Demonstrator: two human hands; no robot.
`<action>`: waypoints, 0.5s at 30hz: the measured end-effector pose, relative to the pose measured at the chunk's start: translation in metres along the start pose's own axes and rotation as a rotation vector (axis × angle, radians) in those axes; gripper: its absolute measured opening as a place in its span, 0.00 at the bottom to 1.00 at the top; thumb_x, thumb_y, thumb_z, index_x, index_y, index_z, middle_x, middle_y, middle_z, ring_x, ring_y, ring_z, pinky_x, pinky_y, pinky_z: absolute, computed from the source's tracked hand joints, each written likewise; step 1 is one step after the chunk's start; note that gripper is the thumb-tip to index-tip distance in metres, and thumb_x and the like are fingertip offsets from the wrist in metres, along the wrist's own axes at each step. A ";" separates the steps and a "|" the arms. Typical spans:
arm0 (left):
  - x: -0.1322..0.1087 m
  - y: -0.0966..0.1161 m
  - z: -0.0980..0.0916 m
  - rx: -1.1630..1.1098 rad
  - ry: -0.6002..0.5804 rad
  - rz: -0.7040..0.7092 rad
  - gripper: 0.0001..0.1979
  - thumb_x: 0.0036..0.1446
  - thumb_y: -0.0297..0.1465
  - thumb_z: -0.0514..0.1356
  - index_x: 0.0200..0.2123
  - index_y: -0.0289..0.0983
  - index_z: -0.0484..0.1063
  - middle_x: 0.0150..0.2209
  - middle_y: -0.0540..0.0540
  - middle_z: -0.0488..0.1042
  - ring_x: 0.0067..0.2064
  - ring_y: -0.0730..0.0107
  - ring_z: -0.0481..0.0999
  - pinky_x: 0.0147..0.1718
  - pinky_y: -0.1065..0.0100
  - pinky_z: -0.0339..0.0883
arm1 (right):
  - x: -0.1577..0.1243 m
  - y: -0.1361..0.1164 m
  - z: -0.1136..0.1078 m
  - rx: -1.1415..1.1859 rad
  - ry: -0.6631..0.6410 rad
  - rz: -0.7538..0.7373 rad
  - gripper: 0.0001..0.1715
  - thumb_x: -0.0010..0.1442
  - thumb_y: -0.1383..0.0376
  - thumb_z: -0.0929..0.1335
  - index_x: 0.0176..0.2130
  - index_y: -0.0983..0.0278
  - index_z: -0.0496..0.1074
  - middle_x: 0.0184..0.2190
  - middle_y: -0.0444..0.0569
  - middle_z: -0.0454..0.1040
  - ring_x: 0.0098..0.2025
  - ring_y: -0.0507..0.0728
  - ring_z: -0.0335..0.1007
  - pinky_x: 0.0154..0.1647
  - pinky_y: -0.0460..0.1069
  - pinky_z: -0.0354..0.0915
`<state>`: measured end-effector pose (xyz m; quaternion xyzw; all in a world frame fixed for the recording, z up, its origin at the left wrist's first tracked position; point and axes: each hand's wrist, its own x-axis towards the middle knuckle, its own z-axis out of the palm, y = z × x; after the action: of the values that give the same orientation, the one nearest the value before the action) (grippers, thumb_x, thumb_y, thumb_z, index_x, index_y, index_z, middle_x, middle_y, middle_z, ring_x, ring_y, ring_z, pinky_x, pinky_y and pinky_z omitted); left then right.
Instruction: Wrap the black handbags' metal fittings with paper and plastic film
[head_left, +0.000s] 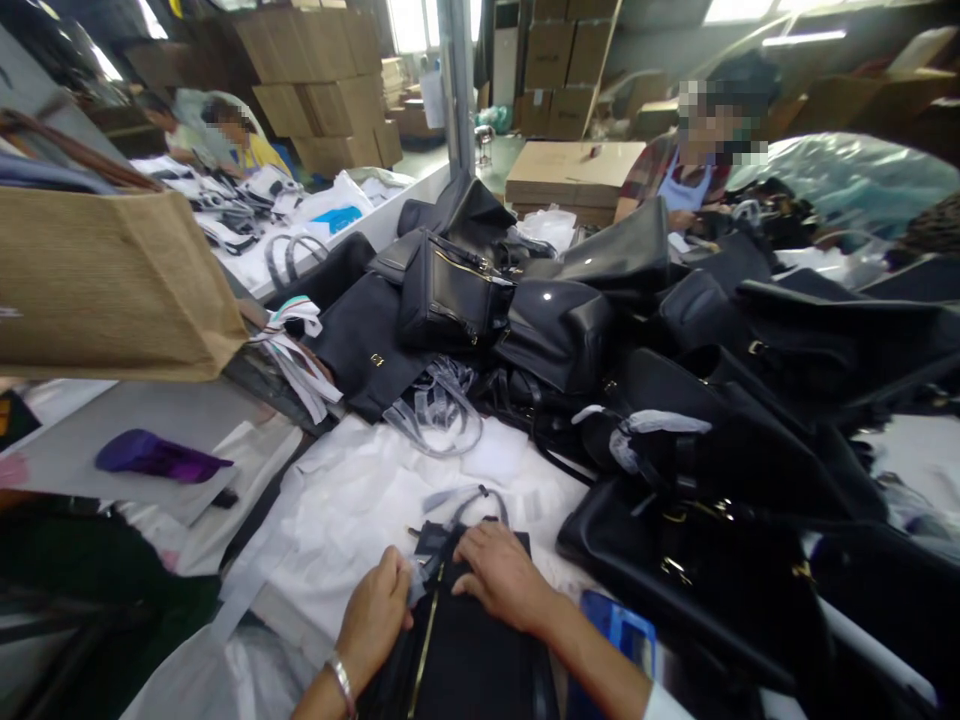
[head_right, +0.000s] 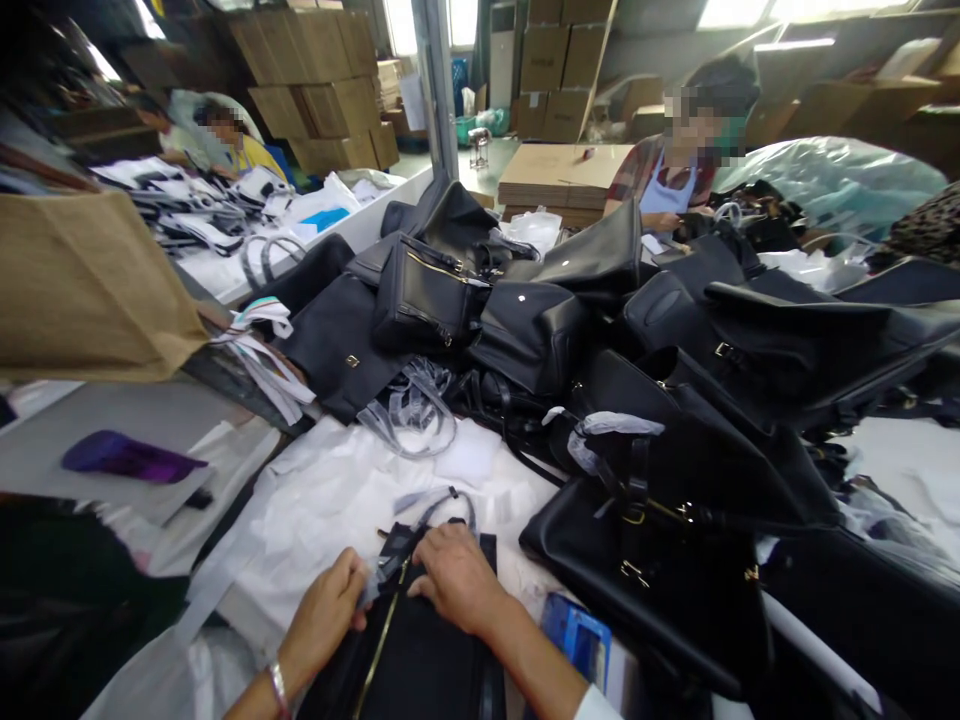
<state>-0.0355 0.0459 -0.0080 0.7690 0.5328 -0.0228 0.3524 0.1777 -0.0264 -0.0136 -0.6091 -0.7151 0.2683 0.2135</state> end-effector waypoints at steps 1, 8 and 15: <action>0.004 0.001 0.000 -0.002 -0.011 -0.002 0.10 0.64 0.33 0.40 0.30 0.42 0.55 0.20 0.55 0.66 0.26 0.68 0.72 0.29 0.70 0.57 | -0.003 0.001 0.002 0.000 -0.023 -0.021 0.17 0.60 0.53 0.68 0.43 0.62 0.69 0.39 0.48 0.72 0.46 0.59 0.64 0.49 0.53 0.57; 0.017 0.007 -0.006 0.025 -0.069 -0.007 0.11 0.64 0.33 0.41 0.30 0.41 0.56 0.20 0.55 0.66 0.24 0.69 0.72 0.29 0.69 0.58 | -0.007 -0.003 0.029 -0.066 -0.020 -0.076 0.10 0.62 0.65 0.65 0.45 0.63 0.68 0.38 0.48 0.73 0.46 0.58 0.64 0.64 0.59 0.45; 0.023 0.020 -0.001 -0.125 -0.118 -0.061 0.12 0.63 0.37 0.44 0.29 0.41 0.58 0.22 0.54 0.70 0.23 0.70 0.73 0.25 0.70 0.61 | 0.008 -0.013 0.033 -0.349 0.178 -0.142 0.15 0.65 0.70 0.59 0.50 0.70 0.66 0.34 0.52 0.72 0.42 0.61 0.65 0.65 0.62 0.47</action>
<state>-0.0087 0.0612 -0.0064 0.7263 0.5345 -0.0453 0.4298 0.1456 -0.0244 -0.0312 -0.6064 -0.7701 0.0700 0.1854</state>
